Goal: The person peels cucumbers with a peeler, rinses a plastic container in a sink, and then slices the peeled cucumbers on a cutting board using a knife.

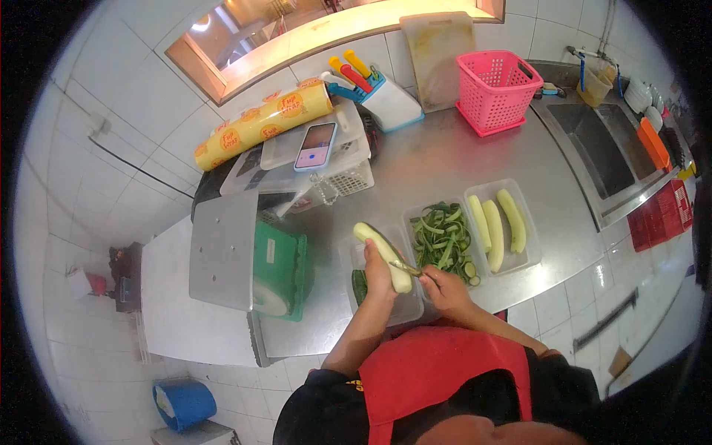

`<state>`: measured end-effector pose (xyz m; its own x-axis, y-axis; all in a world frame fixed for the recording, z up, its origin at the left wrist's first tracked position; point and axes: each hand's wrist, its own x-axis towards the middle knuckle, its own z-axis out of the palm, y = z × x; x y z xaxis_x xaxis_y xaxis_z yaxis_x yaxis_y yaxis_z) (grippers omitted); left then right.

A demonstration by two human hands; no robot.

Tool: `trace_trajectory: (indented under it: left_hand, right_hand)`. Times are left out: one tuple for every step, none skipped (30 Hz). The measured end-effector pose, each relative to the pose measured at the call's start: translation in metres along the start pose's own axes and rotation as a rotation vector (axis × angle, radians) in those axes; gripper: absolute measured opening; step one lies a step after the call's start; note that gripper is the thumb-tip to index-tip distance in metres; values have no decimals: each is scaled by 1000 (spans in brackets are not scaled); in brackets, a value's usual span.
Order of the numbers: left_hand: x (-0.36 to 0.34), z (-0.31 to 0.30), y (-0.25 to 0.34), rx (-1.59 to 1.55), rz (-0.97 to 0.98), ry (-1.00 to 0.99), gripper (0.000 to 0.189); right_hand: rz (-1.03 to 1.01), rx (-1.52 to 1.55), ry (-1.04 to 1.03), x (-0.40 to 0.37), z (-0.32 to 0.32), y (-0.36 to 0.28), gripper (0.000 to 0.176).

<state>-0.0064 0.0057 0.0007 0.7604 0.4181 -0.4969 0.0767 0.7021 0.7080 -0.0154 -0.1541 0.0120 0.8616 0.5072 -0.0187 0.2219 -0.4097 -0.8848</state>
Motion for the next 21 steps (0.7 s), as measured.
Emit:
trace_trajectory:
  left_hand:
    - [1, -2, -2, -1, 0, -2, 43]
    - [4, -6, -6, 24, -51, -25, 42]
    - [4, -7, -7, 49, -102, -48, 41]
    - [3, -8, -6, 76, -121, -64, 44]
    - [5, -11, -6, 75, -120, -67, 44]
    - [6, -12, -4, 75, -112, -101, 43]
    - [7, -13, -3, 75, -104, -135, 43]
    - [4, -15, -5, 73, -102, -137, 43]
    - [-6, -10, -2, 127, -146, -192, 44]
    - [-13, -7, -2, 182, -192, -246, 46]
    - [-14, -8, -4, 180, -192, -245, 46]
    - [-14, -7, -5, 191, -218, -273, 46]
    - [-15, -5, -5, 205, -245, -303, 45]
    - [-16, -4, -5, 177, -269, -282, 44]
    - [-15, -5, -5, 177, -271, -288, 44]
    - [-15, -7, -7, 313, -319, -365, 43]
    - [-16, -10, -8, 448, -366, -440, 41]
    - [-35, 0, -3, 599, -271, -563, 41]
    - [-41, 3, -4, 593, -390, -639, 44]
    - [-48, 9, -4, 562, -403, -670, 44]
    - [-52, 13, -3, 527, -413, -701, 45]
  right_hand:
    - [6, -14, -12, 5, 1, 3, 22]
    - [5, -16, -10, 8, 2, 4, 22]
    - [-20, -20, 20, 12, 4, 3, 23]
    - [-45, -24, 51, 14, 5, 2, 24]
    - [-47, -25, 53, 16, 6, 2, 24]
    - [-41, -72, 48, 17, 6, 3, 24]
    - [-35, -118, 42, 19, 7, 5, 25]
    - [-38, -120, 43, 25, 9, 10, 25]
    - [-36, -65, 92, 32, 9, 14, 25]
    - [-34, -10, 141, 38, 7, 18, 25]
    - [-34, -11, 139, 42, 3, 21, 25]
    - [-13, -37, 112, 46, -2, 19, 26]
    - [9, -62, 88, 49, -6, 18, 27]
    - [-3, -74, 109, 51, -4, 23, 27]
    - [-1, -77, 114, 56, -3, 31, 27]
    - [-2, -73, 189, 62, -2, 41, 28]
    - [-3, -68, 261, 66, -1, 52, 29]
    - [-24, 11, 220, 70, 0, 72, 31]
    - [-45, 95, 181, 71, -3, 78, 33]
    - [154, 251, 49, 72, -8, 85, 30]
    - [173, 396, 47, 68, -12, 80, 27]
